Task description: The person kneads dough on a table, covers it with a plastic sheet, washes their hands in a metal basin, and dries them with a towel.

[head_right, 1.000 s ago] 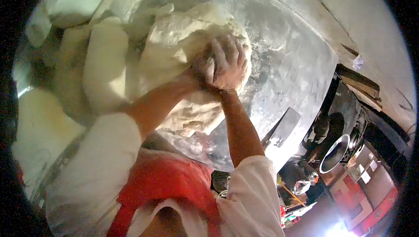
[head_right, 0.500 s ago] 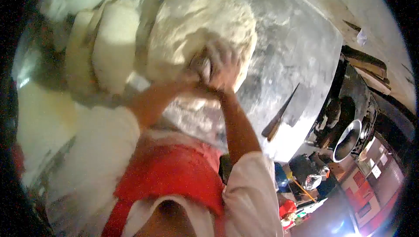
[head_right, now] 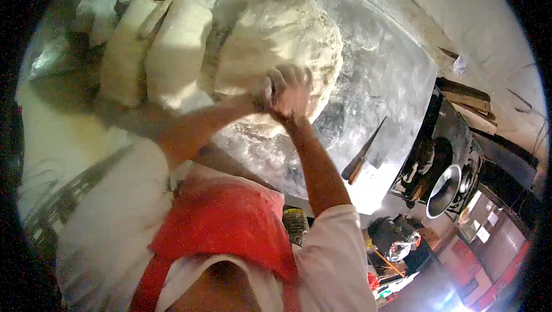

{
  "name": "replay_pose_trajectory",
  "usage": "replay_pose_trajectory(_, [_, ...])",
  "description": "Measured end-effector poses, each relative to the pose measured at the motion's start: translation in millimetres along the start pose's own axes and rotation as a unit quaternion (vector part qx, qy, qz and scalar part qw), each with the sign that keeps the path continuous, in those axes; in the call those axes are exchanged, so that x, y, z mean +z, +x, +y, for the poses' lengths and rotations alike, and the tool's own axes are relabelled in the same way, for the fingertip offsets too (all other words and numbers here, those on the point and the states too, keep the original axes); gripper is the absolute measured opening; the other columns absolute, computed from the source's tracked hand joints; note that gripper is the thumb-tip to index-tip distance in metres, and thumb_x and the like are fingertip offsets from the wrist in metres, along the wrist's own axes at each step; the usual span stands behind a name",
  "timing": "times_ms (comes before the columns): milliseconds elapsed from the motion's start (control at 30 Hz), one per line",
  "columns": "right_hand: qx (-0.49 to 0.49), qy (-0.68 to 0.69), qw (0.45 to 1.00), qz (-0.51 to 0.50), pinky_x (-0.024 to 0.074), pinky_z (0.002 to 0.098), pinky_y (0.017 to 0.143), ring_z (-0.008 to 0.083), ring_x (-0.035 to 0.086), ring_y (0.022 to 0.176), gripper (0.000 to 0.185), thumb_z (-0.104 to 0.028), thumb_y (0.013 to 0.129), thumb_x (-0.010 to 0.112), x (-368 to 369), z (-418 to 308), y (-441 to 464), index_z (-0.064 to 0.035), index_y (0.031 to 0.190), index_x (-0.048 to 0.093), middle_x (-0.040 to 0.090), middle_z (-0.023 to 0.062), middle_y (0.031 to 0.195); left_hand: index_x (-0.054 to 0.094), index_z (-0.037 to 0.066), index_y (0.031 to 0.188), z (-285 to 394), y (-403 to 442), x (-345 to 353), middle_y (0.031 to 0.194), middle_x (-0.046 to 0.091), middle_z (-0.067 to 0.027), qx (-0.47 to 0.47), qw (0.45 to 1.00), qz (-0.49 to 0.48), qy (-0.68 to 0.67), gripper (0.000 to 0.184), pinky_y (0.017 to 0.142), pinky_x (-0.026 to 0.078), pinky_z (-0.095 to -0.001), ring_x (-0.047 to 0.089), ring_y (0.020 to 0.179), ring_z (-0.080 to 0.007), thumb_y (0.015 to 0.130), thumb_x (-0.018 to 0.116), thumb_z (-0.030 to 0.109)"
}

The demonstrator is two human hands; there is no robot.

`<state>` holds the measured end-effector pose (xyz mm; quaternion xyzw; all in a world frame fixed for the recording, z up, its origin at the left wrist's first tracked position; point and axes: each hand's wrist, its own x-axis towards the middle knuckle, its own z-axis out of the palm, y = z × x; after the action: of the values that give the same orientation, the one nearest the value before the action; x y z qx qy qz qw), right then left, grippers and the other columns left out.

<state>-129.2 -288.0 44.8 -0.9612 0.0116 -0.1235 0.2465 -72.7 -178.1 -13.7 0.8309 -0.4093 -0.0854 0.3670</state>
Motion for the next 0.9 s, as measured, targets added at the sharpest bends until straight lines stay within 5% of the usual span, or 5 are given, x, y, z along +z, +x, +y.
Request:
replay_pose_trajectory(167, [-0.023,0.081,0.995,-0.046,0.0538,0.0439,0.075,0.0375,0.063,0.089,0.025,-0.021,0.078,0.065,-7.3,1.2,124.7,-0.0087,0.100,0.065,0.065,0.0145,0.100,0.048,0.009,0.128,-45.5,81.6,-48.0,0.127,0.052,-0.0127,-0.019,0.997,-0.067,0.017,0.055,0.106,0.023,-0.0446,0.043,0.121,-0.0298,0.084,0.057,0.040])
replay_pose_trajectory(567, [-0.128,0.059,0.981,0.132,0.0537,0.0435,0.074,0.0367,0.064,0.087,0.020,-0.016,0.070,0.068,102.8,75.6,155.4,-0.0041,0.085,0.064,0.066,0.0154,0.094,0.053,0.003,0.114,-110.7,99.8,-22.3,0.109,0.058,-0.0150,-0.034,0.994,-0.091,0.052,0.044,0.090,0.039,-0.0410,0.053,0.103,-0.0297,0.082,0.064,0.032])
replay_pose_trajectory(633, [0.167,0.225,0.960,0.005,0.0530,0.0423,0.073,0.0368,0.065,0.080,0.030,-0.028,0.076,0.071,72.3,66.8,163.5,-0.0021,0.089,0.064,0.067,0.0183,0.088,0.054,0.002,0.112,-94.2,130.0,-34.9,0.106,0.059,-0.0154,-0.024,0.987,-0.158,0.020,0.043,0.087,0.041,-0.0404,0.055,0.100,-0.0297,0.082,0.065,0.031])
replay_pose_trajectory(700, [0.109,0.055,0.986,-0.112,0.0526,0.0418,0.072,0.0359,0.065,0.076,0.032,-0.033,0.085,0.065,15.0,79.4,176.9,-0.0010,0.090,0.064,0.068,0.0187,0.088,0.055,0.002,0.110,-78.8,153.3,-22.2,0.103,0.060,-0.0158,-0.008,0.982,-0.188,-0.028,0.041,0.084,0.044,-0.0398,0.056,0.097,-0.0297,0.082,0.066,0.030])
replay_pose_trajectory(900, [0.045,0.086,0.979,0.178,0.0509,0.0399,0.065,0.0347,0.063,0.075,0.015,-0.018,0.086,0.054,39.7,175.4,160.5,-0.0047,0.082,0.060,0.061,0.0157,0.080,0.057,0.000,0.103,-131.1,218.2,115.8,0.095,0.062,-0.0167,0.043,0.985,-0.041,-0.161,0.037,0.078,0.050,-0.0383,0.061,0.089,-0.0297,0.081,0.068,0.026])
